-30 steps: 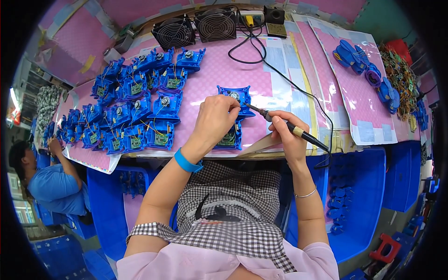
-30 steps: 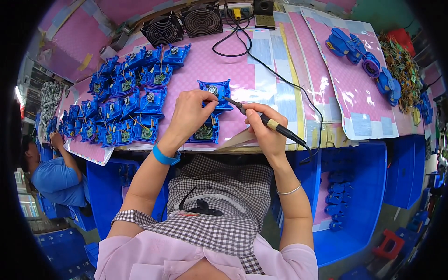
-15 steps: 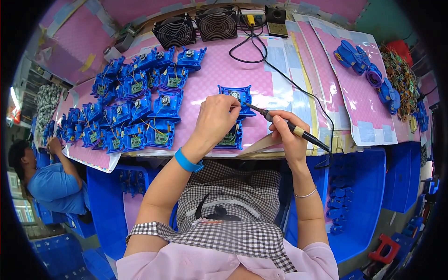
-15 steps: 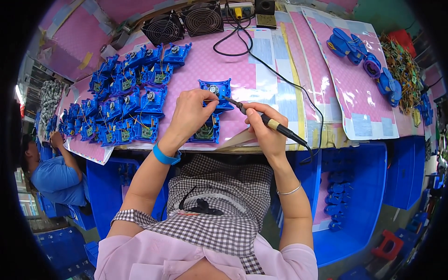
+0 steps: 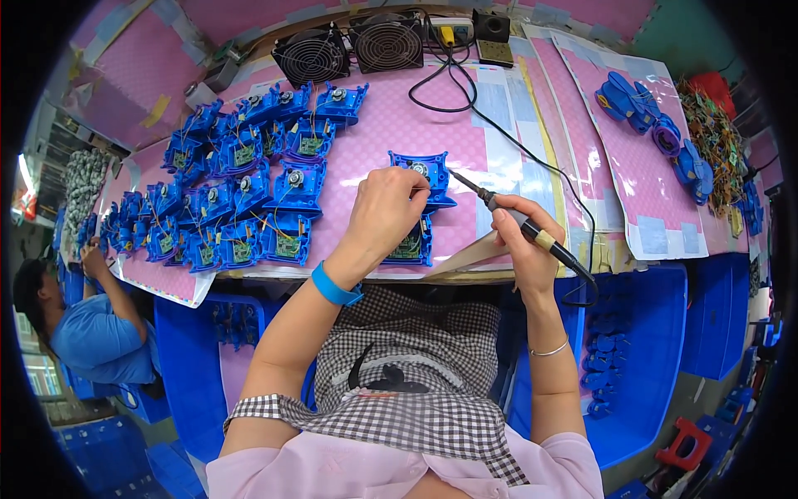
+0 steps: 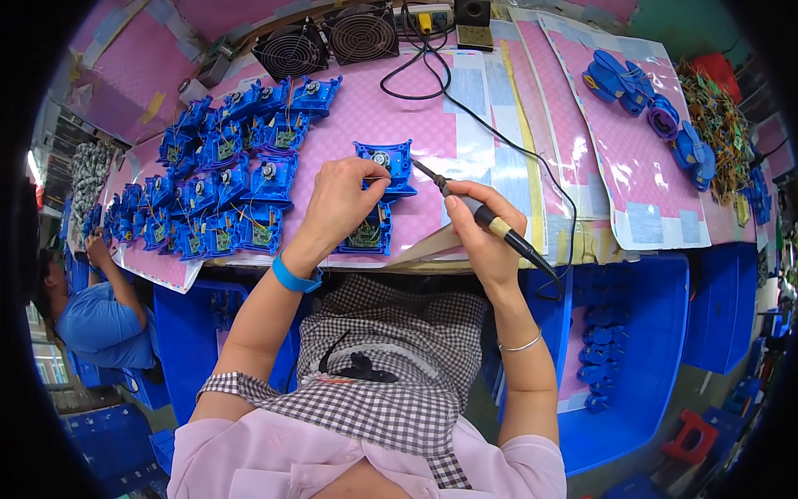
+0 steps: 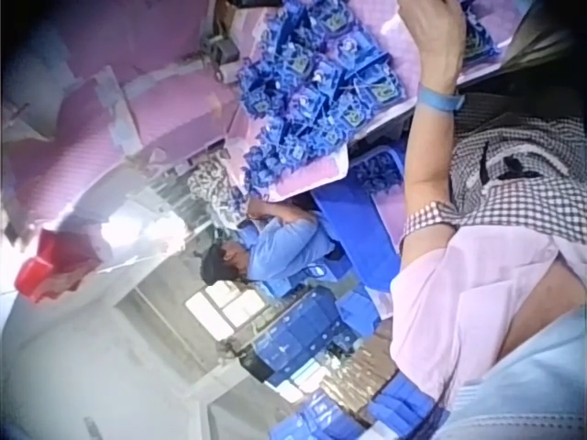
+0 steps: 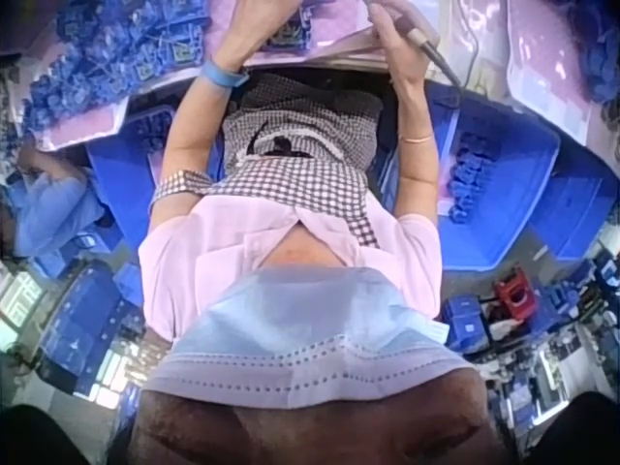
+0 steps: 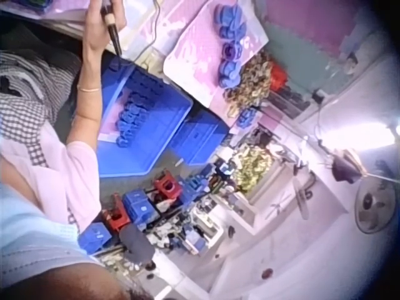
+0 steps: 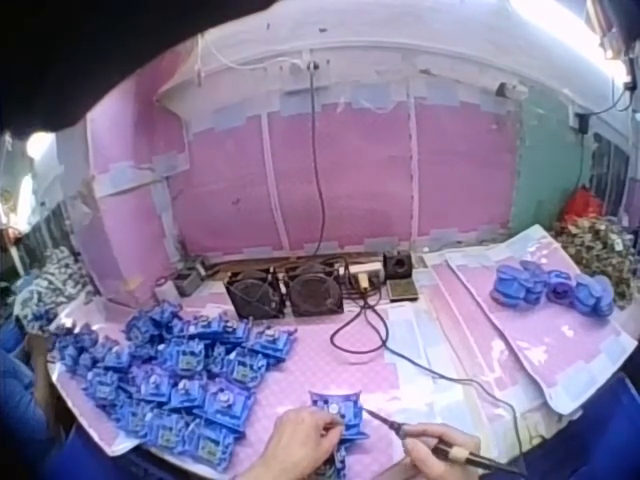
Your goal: Soldering electronic components onto a circuit board within a plastic housing on a factory assembly line.
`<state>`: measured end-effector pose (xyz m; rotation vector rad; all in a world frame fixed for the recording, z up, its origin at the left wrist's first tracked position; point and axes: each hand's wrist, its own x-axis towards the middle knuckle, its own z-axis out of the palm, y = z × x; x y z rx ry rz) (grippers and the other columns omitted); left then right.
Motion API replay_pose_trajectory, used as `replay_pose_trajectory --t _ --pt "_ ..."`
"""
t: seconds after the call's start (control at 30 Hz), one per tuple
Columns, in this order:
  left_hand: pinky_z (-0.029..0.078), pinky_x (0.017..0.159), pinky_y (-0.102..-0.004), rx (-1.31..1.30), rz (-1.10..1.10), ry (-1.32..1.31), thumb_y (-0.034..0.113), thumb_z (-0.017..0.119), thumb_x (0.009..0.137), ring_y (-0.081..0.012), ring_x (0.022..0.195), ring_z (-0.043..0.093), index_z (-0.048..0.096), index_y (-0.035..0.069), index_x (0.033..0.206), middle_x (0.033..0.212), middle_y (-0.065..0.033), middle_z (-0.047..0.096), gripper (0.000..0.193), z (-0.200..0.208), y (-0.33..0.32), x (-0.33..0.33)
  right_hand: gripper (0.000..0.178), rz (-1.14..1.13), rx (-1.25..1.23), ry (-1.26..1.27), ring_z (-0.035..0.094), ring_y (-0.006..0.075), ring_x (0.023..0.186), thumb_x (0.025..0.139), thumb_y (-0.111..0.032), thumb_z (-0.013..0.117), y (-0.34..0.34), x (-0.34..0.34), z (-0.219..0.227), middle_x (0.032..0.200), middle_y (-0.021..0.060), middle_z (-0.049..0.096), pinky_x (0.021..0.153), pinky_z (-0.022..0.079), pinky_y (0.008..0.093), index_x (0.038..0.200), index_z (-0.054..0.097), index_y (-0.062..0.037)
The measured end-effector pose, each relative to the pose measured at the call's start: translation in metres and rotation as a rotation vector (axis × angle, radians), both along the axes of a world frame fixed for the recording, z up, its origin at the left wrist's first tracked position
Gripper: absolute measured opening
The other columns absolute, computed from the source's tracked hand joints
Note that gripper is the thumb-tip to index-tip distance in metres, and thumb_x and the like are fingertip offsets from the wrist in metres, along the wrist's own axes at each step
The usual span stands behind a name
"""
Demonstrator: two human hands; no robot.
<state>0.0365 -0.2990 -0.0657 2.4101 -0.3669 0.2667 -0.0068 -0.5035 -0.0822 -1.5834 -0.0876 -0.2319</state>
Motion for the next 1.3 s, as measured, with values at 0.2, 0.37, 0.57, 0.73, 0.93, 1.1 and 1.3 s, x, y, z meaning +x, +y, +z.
replay_pose_trajectory --t 0.2,0.37,0.57,0.73,0.93,1.1,1.3 --pt "0.052 0.069 -0.0404 -0.003 -0.002 -0.003 0.007 0.062 0.074 -0.0330 0.073 0.066 0.070 0.000 0.079 0.076 -0.0169 0.067 0.012 -0.001 0.000 0.001 0.024 -0.054 -0.071 -0.110 0.057 0.0082 0.061 0.085 -0.007 0.068 -0.001 -0.003 0.006 0.080 0.0056 0.065 0.056 0.045 0.0195 0.107 0.064 0.0021" --pt "0.052 0.069 -0.0394 0.056 -0.002 -0.003 0.008 0.062 0.076 -0.0314 0.074 0.066 0.070 0.000 0.080 0.078 -0.0173 0.067 0.012 0.007 0.003 -0.004 0.025 -0.125 -0.334 -0.465 0.057 0.0089 0.076 0.083 -0.007 0.070 -0.006 0.002 0.011 0.087 0.0047 0.062 0.067 0.046 0.0227 0.106 0.065 0.0004" --pt "0.050 0.069 -0.0308 -0.389 0.245 -0.187 0.010 0.072 0.077 -0.0213 0.074 0.067 0.067 -0.001 0.086 0.079 -0.0128 0.069 0.015 0.015 0.034 -0.016 0.022 -0.148 -0.072 -0.166 0.056 0.0082 0.066 0.085 -0.008 0.066 -0.006 -0.007 0.006 0.081 0.0050 0.063 0.060 0.043 0.0203 0.104 0.065 0.0023" --pt "0.051 0.069 -0.0298 -0.254 0.289 -0.023 0.013 0.075 0.074 -0.0203 0.075 0.067 0.067 -0.001 0.084 0.080 -0.0117 0.069 0.019 0.003 0.027 -0.012 0.020 -0.028 -0.127 -0.189 0.054 0.0066 0.068 0.083 -0.004 0.066 0.007 0.001 0.003 0.082 0.0029 0.061 0.060 0.041 0.0193 0.102 0.065 0.0022" --pt "0.050 0.065 -0.0323 -0.324 0.246 -0.033 0.010 0.071 0.075 -0.0219 0.073 0.067 0.069 -0.001 0.080 0.081 -0.0126 0.070 0.012 0.005 0.021 -0.020 0.019 0.011 -0.122 -0.243 0.052 0.0061 0.069 0.082 -0.004 0.067 0.012 0.003 -0.002 0.083 0.0038 0.062 0.059 0.040 0.0191 0.100 0.067 0.0021" --pt "0.050 0.064 -0.0366 -0.138 0.125 -0.147 0.006 0.069 0.074 -0.0291 0.070 0.065 0.071 0.001 0.082 0.077 -0.0154 0.067 0.010 -0.003 0.017 -0.011 0.018 0.018 -0.183 -0.238 0.049 0.0058 0.064 0.082 -0.005 0.068 0.017 0.004 0.000 0.079 0.0030 0.061 0.054 0.034 0.0196 0.098 0.068 0.0021" --pt "0.050 0.065 -0.0387 -0.110 0.120 -0.108 0.005 0.067 0.074 -0.0304 0.070 0.064 0.071 0.001 0.082 0.075 -0.0161 0.066 0.010 -0.009 0.016 -0.008 0.017 0.025 -0.170 -0.244 0.051 0.0063 0.064 0.082 -0.004 0.068 0.021 0.007 -0.003 0.080 0.0043 0.062 0.054 0.035 0.0198 0.098 0.069 0.0018"
